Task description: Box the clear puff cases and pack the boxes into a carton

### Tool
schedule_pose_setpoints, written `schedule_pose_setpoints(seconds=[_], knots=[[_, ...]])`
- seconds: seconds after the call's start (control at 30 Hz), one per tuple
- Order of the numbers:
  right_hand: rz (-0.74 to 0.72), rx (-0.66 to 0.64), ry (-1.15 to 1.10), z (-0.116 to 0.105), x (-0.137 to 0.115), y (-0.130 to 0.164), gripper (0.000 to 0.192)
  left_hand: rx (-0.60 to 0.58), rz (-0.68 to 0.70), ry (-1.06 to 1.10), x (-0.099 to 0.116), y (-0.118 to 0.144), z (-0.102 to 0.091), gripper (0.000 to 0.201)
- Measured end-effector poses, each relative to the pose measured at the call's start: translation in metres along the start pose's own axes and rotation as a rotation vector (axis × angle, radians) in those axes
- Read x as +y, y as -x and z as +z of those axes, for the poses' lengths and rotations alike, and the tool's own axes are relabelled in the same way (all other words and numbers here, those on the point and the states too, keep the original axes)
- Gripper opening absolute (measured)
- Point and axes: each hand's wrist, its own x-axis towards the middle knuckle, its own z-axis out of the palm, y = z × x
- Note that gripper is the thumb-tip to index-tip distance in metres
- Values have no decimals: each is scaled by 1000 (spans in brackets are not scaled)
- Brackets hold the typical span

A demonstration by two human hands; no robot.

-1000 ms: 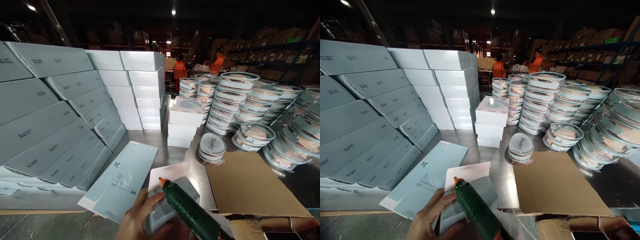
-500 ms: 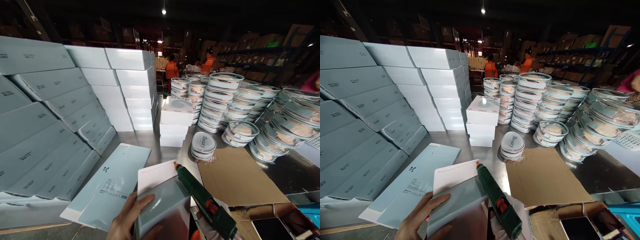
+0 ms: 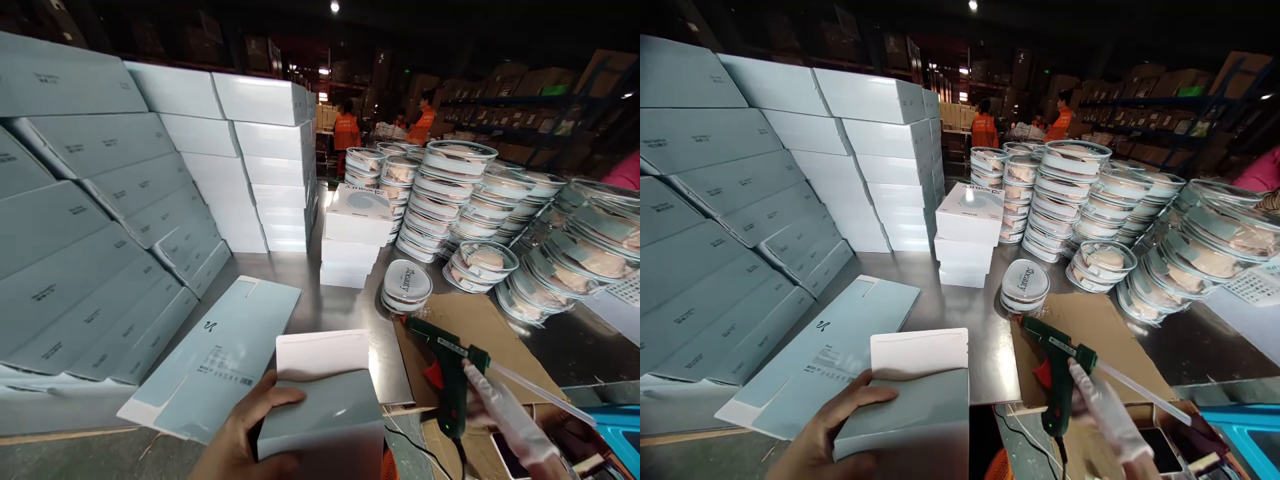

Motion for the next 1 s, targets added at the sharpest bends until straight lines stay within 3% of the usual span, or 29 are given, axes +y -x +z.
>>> schedule_pose_setpoints(seconds=[0.1, 0.17, 0.23, 0.3, 0.37, 0.47, 0.53, 0.6, 0.67, 0.77, 0.9, 0.93, 1.0], knots=[[-105, 34, 112, -4, -5, 12, 32, -13, -27, -67, -1, 1, 5, 65], [-198, -33, 72, 20, -15, 25, 55, -24, -69, -86, -2, 2, 8, 68], [-321, -261, -25, 56, -25, 36, 97, -30, -97, -59, -3, 2, 12, 67], [-429, -556, -138, 90, -30, 43, 113, -54, -103, 37, -4, 1, 17, 58], [-504, -687, -233, 114, -26, 47, 102, -76, -87, 207, -6, 1, 24, 40], [-590, -625, -200, 125, -14, 50, 72, 9, -65, 556, -8, 0, 39, 39], [-740, -591, -36, 122, -11, 51, 72, 106, -22, 730, -8, -2, 46, 43], [-896, -594, 111, 117, -15, 50, 82, 100, 62, 748, -8, -4, 46, 43], [-962, -618, 160, 114, -22, 47, 81, -16, 139, 629, -8, -7, 41, 36], [-964, -663, 156, 114, -32, 42, 69, -176, 178, 432, -10, -11, 28, 17], [-891, -727, 139, 110, -30, 39, 69, -222, 102, 384, -10, -15, 10, 17], [-812, -768, 87, 108, -27, 39, 70, -191, 78, 395, -9, -17, 6, 18], [-559, -821, -114, 104, -20, 38, 76, 53, -18, 467, -7, -21, 0, 29]])
